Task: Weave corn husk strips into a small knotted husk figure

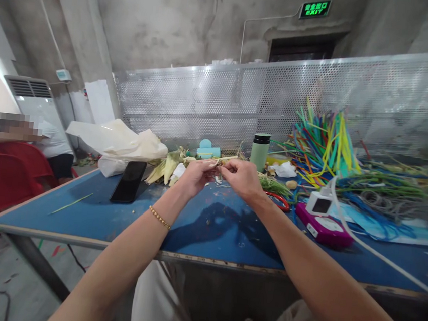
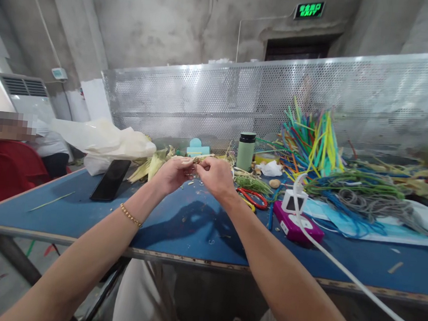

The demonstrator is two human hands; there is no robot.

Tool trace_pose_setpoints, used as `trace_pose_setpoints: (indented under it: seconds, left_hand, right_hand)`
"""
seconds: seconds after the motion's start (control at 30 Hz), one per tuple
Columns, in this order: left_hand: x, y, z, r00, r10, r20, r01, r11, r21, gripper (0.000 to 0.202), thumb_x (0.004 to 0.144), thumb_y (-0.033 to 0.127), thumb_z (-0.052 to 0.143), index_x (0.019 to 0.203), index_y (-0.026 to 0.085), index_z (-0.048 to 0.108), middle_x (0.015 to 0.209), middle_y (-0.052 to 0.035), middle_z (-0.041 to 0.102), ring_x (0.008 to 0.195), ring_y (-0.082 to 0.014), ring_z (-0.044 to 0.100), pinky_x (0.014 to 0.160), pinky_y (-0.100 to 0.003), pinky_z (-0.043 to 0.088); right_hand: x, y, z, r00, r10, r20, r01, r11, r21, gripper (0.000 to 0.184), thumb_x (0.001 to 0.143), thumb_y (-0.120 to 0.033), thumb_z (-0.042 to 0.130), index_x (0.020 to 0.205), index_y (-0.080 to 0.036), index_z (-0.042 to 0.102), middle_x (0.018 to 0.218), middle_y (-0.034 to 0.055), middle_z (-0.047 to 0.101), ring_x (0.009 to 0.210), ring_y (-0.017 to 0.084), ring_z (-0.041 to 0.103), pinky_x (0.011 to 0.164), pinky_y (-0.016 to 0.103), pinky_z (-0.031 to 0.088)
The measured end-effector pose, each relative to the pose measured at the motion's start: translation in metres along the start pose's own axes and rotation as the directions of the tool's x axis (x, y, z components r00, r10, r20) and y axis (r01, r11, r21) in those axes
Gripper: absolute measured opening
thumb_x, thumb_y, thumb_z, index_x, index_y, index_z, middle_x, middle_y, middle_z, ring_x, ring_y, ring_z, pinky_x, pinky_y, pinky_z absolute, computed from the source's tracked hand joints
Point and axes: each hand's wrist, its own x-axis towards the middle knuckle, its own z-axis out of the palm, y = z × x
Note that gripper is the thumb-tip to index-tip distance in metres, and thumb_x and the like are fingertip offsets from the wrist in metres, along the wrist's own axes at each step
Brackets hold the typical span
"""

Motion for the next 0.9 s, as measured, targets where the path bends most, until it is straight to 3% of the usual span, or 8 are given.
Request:
trace_pose_setpoints:
  seconds: [0.1, 0.23, 0.4, 0.47, 0.57, 0.63, 0.77, 0.9]
  left_hand:
    - [0.001, -0.001, 0.0, 0.998, -0.043, 0.046, 0.045, 0.997, -0.063, 0.008, 0.068, 0.014, 0.071, 0.075, 0.011, 0.067, 0.066, -0.0018, 0.061, 0.057, -0.0092, 0.054, 0.054, -0.023, 0.037]
    - [0.002, -0.001, -0.002, 0.997, -0.081, -0.007, 0.08, 0.988, -0.132, 0.003, 0.073, 0.013, 0.067, 0.072, 0.012, 0.065, 0.065, -0.0011, 0.06, 0.057, -0.0087, 0.053, 0.056, -0.024, 0.039]
    - [0.003, 0.002, -0.005, 0.985, -0.171, 0.035, 0.174, 0.977, -0.124, 0.005, 0.08, 0.017, 0.063, 0.076, 0.013, 0.063, 0.069, -0.0036, 0.062, 0.061, -0.011, 0.056, 0.059, -0.025, 0.042]
    - [0.003, 0.001, -0.004, 0.984, -0.172, 0.044, 0.176, 0.978, -0.11, 0.006, 0.079, 0.018, 0.064, 0.076, 0.013, 0.062, 0.068, -0.0033, 0.061, 0.06, -0.0106, 0.055, 0.06, -0.025, 0.042]
    - [0.002, 0.0, -0.003, 0.987, -0.152, 0.054, 0.155, 0.986, -0.054, 0.008, 0.076, 0.019, 0.068, 0.075, 0.012, 0.063, 0.064, -0.0025, 0.058, 0.057, -0.0095, 0.053, 0.057, -0.024, 0.039]
    - [0.001, -0.002, -0.002, 0.992, -0.108, 0.068, 0.107, 0.994, 0.019, 0.011, 0.073, 0.019, 0.071, 0.076, 0.01, 0.065, 0.062, -0.0021, 0.057, 0.055, -0.0087, 0.05, 0.053, -0.023, 0.035]
    - [-0.001, -0.001, -0.003, 0.995, -0.029, 0.093, 0.02, 0.995, 0.101, 0.012, 0.071, 0.019, 0.072, 0.071, 0.009, 0.065, 0.063, -0.0033, 0.058, 0.054, -0.0086, 0.05, 0.052, -0.023, 0.032]
    - [-0.002, 0.002, -0.003, 0.991, -0.036, 0.126, 0.028, 0.998, 0.062, 0.01, 0.074, 0.02, 0.07, 0.075, 0.01, 0.067, 0.069, -0.0057, 0.062, 0.058, -0.0095, 0.052, 0.057, -0.025, 0.036]
  right_hand:
    - [-0.001, -0.002, -0.001, 1.0, 0.01, 0.003, -0.01, 1.0, 0.018, 0.026, 0.076, -0.027, 0.06, 0.053, -0.017, 0.058, 0.053, 0.0008, 0.057, 0.053, 0.013, 0.048, 0.056, 0.027, 0.032]
    - [-0.003, -0.006, -0.004, 0.999, -0.03, 0.037, 0.025, 0.991, 0.132, 0.029, 0.081, -0.035, 0.059, 0.057, -0.018, 0.062, 0.056, 0.0019, 0.06, 0.054, 0.014, 0.049, 0.057, 0.028, 0.034]
    - [0.001, -0.002, -0.014, 0.97, 0.056, -0.236, -0.011, 0.982, 0.187, 0.033, 0.088, -0.041, 0.052, 0.071, -0.017, 0.066, 0.062, 0.0044, 0.061, 0.056, 0.015, 0.049, 0.058, 0.029, 0.036]
    - [0.005, 0.003, -0.017, 0.962, 0.007, -0.274, 0.025, 0.993, 0.113, 0.026, 0.087, -0.035, 0.054, 0.075, -0.017, 0.067, 0.071, 0.0065, 0.063, 0.064, 0.017, 0.053, 0.063, 0.03, 0.039]
    - [0.008, 0.008, -0.018, 0.982, -0.114, -0.149, 0.12, 0.992, 0.028, 0.016, 0.082, -0.028, 0.057, 0.081, -0.018, 0.071, 0.085, 0.009, 0.067, 0.081, 0.021, 0.057, 0.073, 0.032, 0.042]
    - [0.008, 0.008, -0.017, 0.99, -0.139, -0.025, 0.14, 0.988, 0.058, 0.015, 0.08, -0.025, 0.059, 0.083, -0.018, 0.073, 0.088, 0.0091, 0.068, 0.085, 0.022, 0.059, 0.075, 0.033, 0.043]
    - [0.007, 0.005, -0.017, 0.995, -0.07, 0.077, 0.055, 0.981, 0.185, 0.017, 0.08, -0.026, 0.06, 0.082, -0.016, 0.074, 0.084, 0.008, 0.071, 0.076, 0.019, 0.061, 0.07, 0.032, 0.044]
    - [0.007, 0.009, -0.017, 0.994, 0.042, 0.105, -0.078, 0.928, 0.366, 0.02, 0.078, -0.032, 0.063, 0.083, -0.015, 0.073, 0.078, 0.0057, 0.072, 0.069, 0.017, 0.061, 0.066, 0.03, 0.045]
